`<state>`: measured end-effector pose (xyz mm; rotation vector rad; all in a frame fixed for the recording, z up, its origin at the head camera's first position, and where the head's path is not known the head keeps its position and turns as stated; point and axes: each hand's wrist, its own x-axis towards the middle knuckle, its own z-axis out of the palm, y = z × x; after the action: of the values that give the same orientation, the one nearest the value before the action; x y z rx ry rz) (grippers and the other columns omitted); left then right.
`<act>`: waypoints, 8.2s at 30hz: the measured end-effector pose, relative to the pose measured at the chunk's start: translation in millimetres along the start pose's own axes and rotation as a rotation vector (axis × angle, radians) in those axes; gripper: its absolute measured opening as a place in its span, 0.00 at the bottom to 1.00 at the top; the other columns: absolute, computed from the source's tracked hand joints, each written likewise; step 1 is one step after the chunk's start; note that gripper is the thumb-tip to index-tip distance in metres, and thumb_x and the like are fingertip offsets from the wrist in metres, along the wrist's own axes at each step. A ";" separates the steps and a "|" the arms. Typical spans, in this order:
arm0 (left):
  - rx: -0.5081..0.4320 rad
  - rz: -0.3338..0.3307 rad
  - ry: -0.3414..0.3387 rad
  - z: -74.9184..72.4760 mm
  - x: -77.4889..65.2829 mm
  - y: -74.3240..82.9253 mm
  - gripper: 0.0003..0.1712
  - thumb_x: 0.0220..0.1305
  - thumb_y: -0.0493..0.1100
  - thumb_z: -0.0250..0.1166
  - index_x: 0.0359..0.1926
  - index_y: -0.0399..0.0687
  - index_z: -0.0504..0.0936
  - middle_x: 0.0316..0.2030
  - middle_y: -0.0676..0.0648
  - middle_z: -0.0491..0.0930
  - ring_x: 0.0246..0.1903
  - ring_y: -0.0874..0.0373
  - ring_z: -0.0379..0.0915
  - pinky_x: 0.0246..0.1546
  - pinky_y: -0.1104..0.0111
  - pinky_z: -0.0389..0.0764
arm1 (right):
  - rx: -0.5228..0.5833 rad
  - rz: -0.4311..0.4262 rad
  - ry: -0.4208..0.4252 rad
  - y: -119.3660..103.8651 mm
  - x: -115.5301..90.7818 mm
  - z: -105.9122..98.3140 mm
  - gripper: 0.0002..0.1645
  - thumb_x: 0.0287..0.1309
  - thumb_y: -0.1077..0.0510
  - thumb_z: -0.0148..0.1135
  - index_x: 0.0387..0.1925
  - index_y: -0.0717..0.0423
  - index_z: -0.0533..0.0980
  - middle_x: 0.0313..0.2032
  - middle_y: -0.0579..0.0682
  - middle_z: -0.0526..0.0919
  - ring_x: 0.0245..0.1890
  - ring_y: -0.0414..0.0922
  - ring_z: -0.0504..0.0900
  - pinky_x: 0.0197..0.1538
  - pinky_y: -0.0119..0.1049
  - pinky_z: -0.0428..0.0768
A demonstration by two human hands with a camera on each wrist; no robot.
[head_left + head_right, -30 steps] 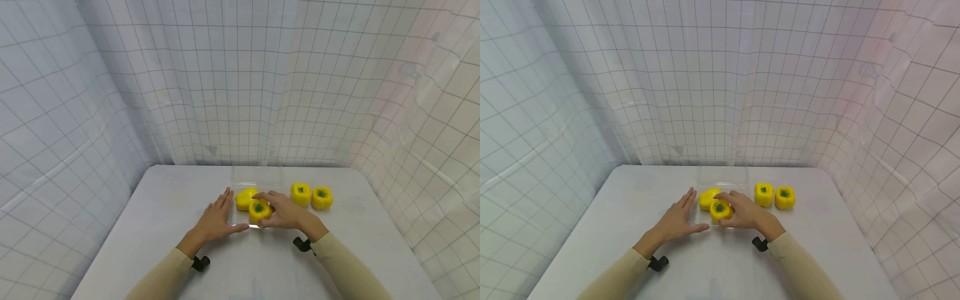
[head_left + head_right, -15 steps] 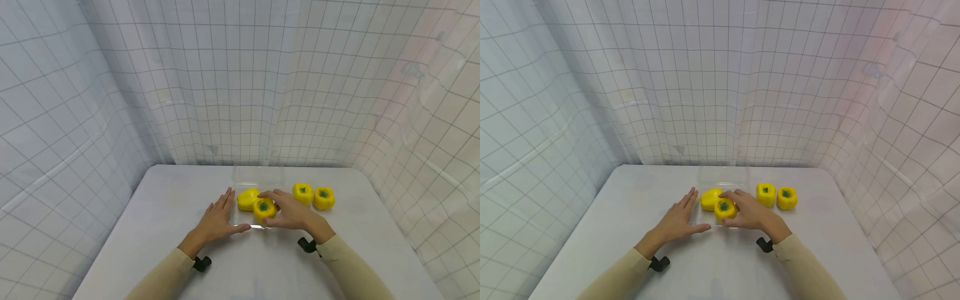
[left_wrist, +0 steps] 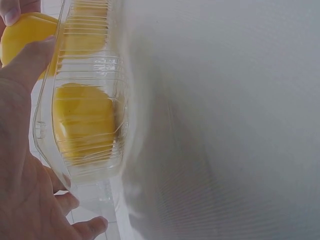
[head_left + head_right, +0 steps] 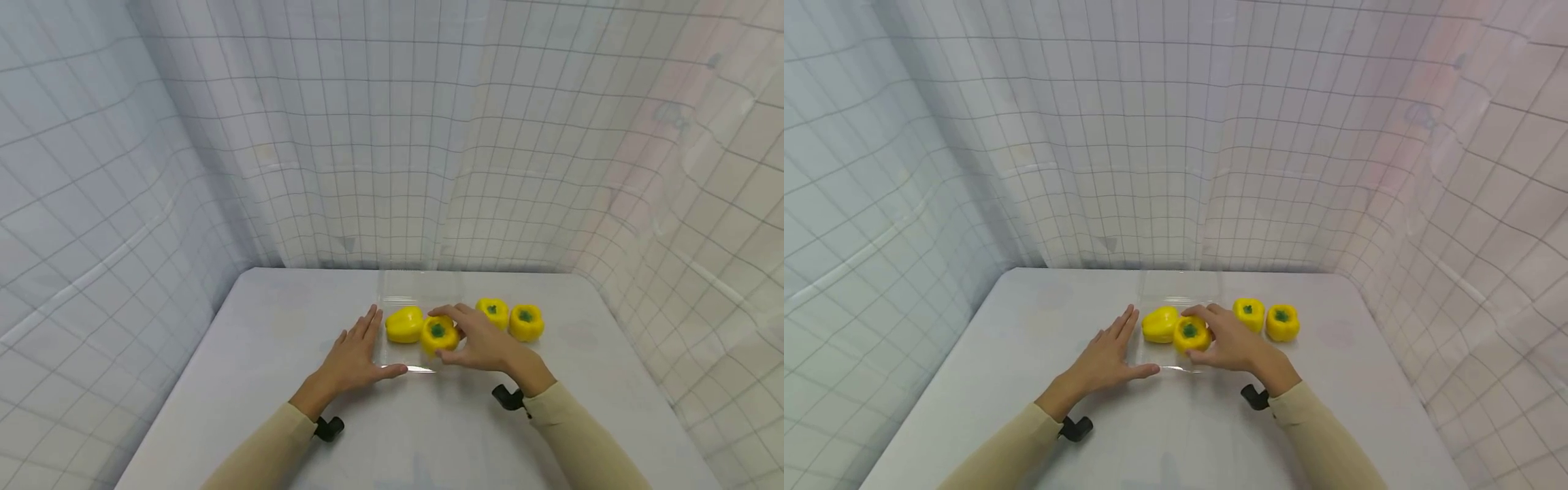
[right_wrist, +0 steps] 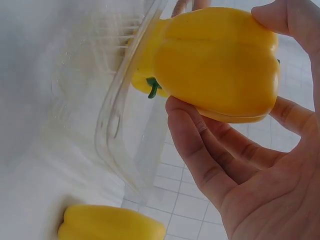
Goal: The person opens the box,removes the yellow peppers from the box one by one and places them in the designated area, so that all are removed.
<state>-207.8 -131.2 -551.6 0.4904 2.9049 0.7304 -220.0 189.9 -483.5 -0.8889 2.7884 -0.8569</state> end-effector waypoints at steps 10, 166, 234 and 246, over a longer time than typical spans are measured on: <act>-0.005 -0.002 0.000 0.9 0.5 -0.8 0.81 0.64 0.88 0.70 0.98 0.51 0.44 0.98 0.47 0.40 0.95 0.36 0.49 0.91 0.27 0.56 | -0.016 0.020 0.037 2.9 -9.1 -8.6 0.45 0.69 0.43 0.81 0.82 0.42 0.76 0.70 0.52 0.86 0.56 0.47 0.87 0.62 0.55 0.93; 0.025 0.005 0.030 0.8 -5.5 -3.2 0.78 0.66 0.90 0.65 0.98 0.54 0.44 0.98 0.50 0.40 0.96 0.36 0.47 0.92 0.27 0.54 | -0.030 0.166 0.074 85.7 -71.5 -13.5 0.39 0.70 0.42 0.85 0.75 0.47 0.79 0.51 0.45 0.88 0.41 0.40 0.79 0.44 0.31 0.80; 0.021 -0.003 0.009 -1.0 -4.8 -2.2 0.78 0.66 0.91 0.63 0.98 0.55 0.42 0.98 0.52 0.37 0.97 0.38 0.44 0.93 0.28 0.52 | -0.241 0.096 0.281 63.9 -74.3 -22.3 0.34 0.72 0.40 0.82 0.70 0.50 0.84 0.56 0.55 0.89 0.50 0.54 0.90 0.51 0.55 0.91; 0.018 0.005 0.022 0.5 -5.1 -1.6 0.78 0.66 0.90 0.64 0.98 0.54 0.43 0.98 0.50 0.39 0.96 0.36 0.47 0.92 0.27 0.53 | -0.249 0.022 0.307 50.5 -62.2 -15.8 0.31 0.71 0.47 0.84 0.69 0.54 0.86 0.56 0.52 0.88 0.44 0.44 0.84 0.44 0.38 0.87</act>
<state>-203.4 -133.9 -552.7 0.4944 2.9341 0.7152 -198.1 266.3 -502.5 -0.8168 3.2203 -0.7057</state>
